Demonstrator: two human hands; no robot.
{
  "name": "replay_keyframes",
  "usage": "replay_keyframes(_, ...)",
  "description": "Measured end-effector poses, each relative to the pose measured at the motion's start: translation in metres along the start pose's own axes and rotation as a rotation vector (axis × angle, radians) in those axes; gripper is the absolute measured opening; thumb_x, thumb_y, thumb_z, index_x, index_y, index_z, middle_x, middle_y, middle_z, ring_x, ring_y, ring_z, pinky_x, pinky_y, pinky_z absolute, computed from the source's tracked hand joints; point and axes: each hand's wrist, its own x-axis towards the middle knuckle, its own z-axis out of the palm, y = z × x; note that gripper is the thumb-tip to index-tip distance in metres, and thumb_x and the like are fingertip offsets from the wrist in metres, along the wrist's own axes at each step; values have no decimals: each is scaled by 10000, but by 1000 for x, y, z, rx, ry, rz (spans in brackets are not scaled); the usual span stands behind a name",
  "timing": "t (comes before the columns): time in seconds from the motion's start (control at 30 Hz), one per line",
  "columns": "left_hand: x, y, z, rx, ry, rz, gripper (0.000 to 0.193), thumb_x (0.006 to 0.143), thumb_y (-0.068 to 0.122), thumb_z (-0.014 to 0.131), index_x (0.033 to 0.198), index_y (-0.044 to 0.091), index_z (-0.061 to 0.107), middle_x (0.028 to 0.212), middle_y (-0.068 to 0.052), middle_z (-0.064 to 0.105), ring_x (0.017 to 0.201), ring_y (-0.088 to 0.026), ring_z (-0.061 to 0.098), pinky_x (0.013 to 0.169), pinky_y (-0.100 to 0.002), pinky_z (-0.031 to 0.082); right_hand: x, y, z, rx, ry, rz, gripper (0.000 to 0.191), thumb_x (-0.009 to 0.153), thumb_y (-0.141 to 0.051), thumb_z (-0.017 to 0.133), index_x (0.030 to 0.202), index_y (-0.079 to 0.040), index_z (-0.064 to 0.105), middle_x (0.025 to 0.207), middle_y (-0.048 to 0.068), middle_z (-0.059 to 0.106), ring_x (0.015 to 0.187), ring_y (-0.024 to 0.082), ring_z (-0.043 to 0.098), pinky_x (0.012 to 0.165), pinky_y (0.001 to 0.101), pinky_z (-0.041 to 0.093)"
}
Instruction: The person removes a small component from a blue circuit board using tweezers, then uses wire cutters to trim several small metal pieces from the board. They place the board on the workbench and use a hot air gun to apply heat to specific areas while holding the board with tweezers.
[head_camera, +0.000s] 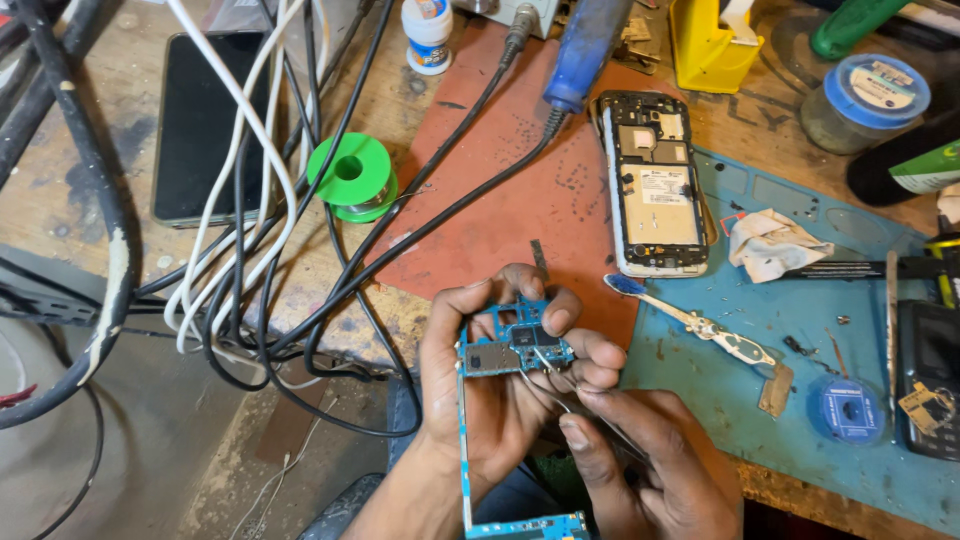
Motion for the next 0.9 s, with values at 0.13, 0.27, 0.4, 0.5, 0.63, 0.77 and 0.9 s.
replay_keyframes(0.13,-2,-3,4,228,36,127,435,1053,397,410,1235,28,549,1115,-222,632,1079,-461,689,907,-562,600,3,10,-26,-51,-5,-91,259,867,-96,797,1110,-83,709,924,87,751,818,135,743,764,259,591)
replay_keyframes(0.27,0,-7,9,373,93,134,493,1031,392,408,1355,41,531,1314,-281,622,1153,-432,670,963,-553,568,-2,11,-35,-88,19,51,268,829,-104,808,1085,-69,737,920,92,775,788,145,757,710,256,582)
replay_keyframes(0.4,0,-1,13,338,112,14,637,1024,481,383,1442,12,495,1376,-286,618,1160,-413,678,1018,-533,541,7,10,-43,-126,-49,-34,338,827,-110,797,1153,-49,729,1020,107,745,917,173,748,840,295,596)
replay_keyframes(0.5,-2,3,13,247,-79,-81,698,1117,524,391,1502,-54,462,1350,-290,611,1167,-429,670,1094,-541,523,16,8,-51,-189,-152,-45,376,798,-121,807,1162,-46,748,975,76,742,834,137,726,771,271,595)
replay_keyframes(0.63,-4,1,11,364,-40,-94,697,1084,512,401,1508,-36,466,1348,-277,617,1163,-404,676,1087,-530,521,21,3,-57,-288,-174,-183,394,767,-221,852,1131,-111,749,945,14,694,845,129,680,798,288,564)
replay_keyframes(0.77,-4,1,9,474,18,-141,661,1064,512,418,1432,-31,495,1334,-275,617,1142,-406,673,1051,-544,530,26,2,-78,-492,-315,-308,356,748,-227,868,1096,-227,795,953,-44,693,797,118,615,753,290,509)
replay_keyframes(0.9,-6,3,8,303,-19,-207,588,1081,516,418,1275,-25,541,1285,-286,636,1115,-429,685,984,-565,561,25,4,-90,-554,-360,-429,386,731,-241,860,1106,-267,773,990,-73,669,841,140,591,791,313,485)
